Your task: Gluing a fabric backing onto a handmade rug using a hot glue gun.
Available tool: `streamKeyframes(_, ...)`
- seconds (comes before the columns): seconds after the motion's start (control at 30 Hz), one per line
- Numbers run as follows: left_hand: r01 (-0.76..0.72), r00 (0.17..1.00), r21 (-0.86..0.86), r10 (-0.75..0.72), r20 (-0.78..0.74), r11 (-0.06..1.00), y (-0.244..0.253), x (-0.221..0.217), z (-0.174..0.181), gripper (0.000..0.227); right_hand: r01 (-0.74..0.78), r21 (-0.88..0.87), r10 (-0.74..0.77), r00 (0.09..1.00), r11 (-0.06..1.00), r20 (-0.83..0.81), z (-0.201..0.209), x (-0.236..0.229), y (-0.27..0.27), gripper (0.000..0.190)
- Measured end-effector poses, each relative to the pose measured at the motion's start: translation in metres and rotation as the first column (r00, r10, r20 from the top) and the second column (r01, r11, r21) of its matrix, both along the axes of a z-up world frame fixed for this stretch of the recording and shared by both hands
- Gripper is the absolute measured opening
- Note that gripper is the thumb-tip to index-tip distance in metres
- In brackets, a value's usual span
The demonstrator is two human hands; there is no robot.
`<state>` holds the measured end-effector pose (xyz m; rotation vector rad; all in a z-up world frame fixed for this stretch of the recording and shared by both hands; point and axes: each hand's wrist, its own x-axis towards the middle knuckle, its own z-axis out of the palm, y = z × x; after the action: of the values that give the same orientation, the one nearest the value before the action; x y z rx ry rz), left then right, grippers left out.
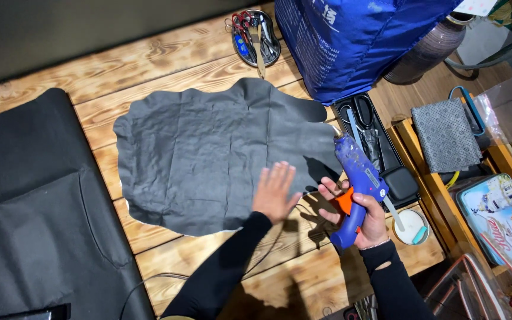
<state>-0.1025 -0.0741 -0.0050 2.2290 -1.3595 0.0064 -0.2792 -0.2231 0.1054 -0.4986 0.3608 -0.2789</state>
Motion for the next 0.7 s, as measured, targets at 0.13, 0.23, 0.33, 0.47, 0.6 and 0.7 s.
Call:
streamKeyframes(0.13,0.215,0.954,-0.024,-0.215,-0.208,0.976,-0.014,0.026,0.007,0.074,0.002,-0.002,-0.002,1.0,1.0,-0.02,0.001,0.007,-0.002,0.027)
streamKeyframes(0.23,-0.184,0.976,-0.004,0.182,-0.119,0.983,-0.008,0.081,0.003,0.068,-0.013,-0.014,0.013,1.0,1.0,-0.026,0.002,0.014,-0.01,0.026)
streamKeyframes(0.33,-0.355,0.934,0.023,0.353,0.064,0.935,-0.01,0.102,-0.021,0.074,-0.008,-0.036,0.006,0.999,0.999,-0.051,-0.001,0.018,-0.016,0.025)
streamKeyframes(0.47,-0.271,0.961,0.017,0.27,0.052,0.962,-0.05,0.065,-0.015,0.078,0.004,-0.02,-0.005,0.999,1.0,-0.041,-0.003,0.027,-0.017,0.026)
streamKeyframes(0.6,0.073,0.969,-0.062,-0.085,-0.23,0.995,-0.078,0.051,-0.011,0.069,0.005,-0.011,-0.005,0.999,1.0,-0.035,-0.007,0.036,-0.017,0.028)
streamKeyframes(0.7,-0.084,0.981,0.134,0.106,-0.163,0.987,-0.061,0.1,0.059,0.068,-0.006,-0.004,0.006,0.999,1.0,-0.05,-0.007,0.04,-0.017,0.028)
